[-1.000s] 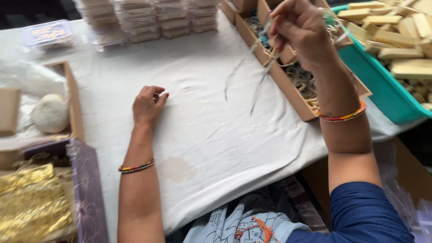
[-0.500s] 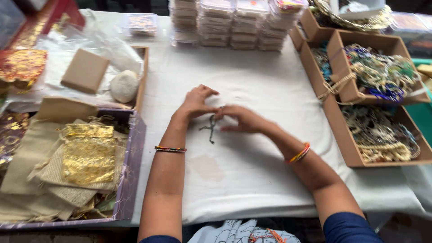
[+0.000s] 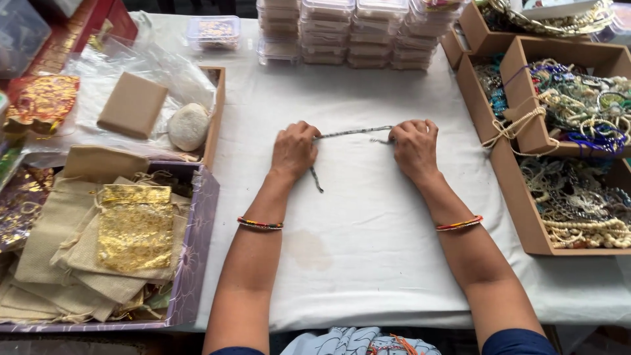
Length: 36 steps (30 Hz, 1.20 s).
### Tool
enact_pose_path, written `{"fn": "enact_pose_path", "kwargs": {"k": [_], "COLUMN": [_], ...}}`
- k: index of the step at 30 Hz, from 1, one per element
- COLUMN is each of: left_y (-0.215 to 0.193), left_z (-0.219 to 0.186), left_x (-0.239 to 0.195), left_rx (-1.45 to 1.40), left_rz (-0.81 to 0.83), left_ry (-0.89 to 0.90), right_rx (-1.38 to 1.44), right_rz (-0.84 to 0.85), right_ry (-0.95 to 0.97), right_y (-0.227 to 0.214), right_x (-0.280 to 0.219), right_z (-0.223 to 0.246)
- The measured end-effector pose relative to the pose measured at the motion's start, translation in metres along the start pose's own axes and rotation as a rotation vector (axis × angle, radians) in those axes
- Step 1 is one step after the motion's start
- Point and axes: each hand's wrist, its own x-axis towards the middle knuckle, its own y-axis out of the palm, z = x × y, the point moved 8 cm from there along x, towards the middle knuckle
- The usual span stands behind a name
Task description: The person picks up a beaded necklace from a box, straightens it on the table, and folds it into a compact bundle. They place the necklace into a small clear plastic bag, then transfer the bag into a beige fabric pouch. Finally, they place the pouch into a small clear plastic container and close the lid.
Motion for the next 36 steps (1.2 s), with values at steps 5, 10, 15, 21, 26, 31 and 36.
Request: {"fn": "enact_pose_path", "kwargs": {"k": [5, 10, 15, 21, 26, 31, 36], "left_y": [-0.041, -0.027, -0.054, -0.040, -0.044, -0.058, -0.039], "left_z": [-0.011, 0.029, 0.025, -0.002, -0.003, 0.011, 0.042], "left_x": [-0.009, -0.007, -0.016, -0.012, -0.012, -0.020, -0.009], "left_rx": [0.084, 0.427, 0.211, 0.150, 0.570, 0.790, 0.240], "left_rz": [-0.208, -0.281, -0.321, -0.311, -0.367, -0.579, -0.431], "left_ry": [-0.004, -0.089, -0.073, 0.052, -0.026, -0.083, -0.089], "right_rx": [0.256, 0.232, 0.189, 0.022, -0.007, -0.149, -0.061], "right_rz": [-0.184, 0.084, -0.011, 0.020, 0.057, 0.114, -0.014], "right_ry": [-0.120, 0.128, 0.239, 0.372, 0.434, 0.441, 0.314], "right_y": [-0.001, 0.032, 0.047, 0.050, 0.048, 0.055, 0.069], "right_x": [-0.002, 0.002, -0.005, -0.007, -0.007, -0.011, -0.014], "right_z": [0.014, -0.028, -0.061, -0.080, -0.077, -0.092, -0.105]}}
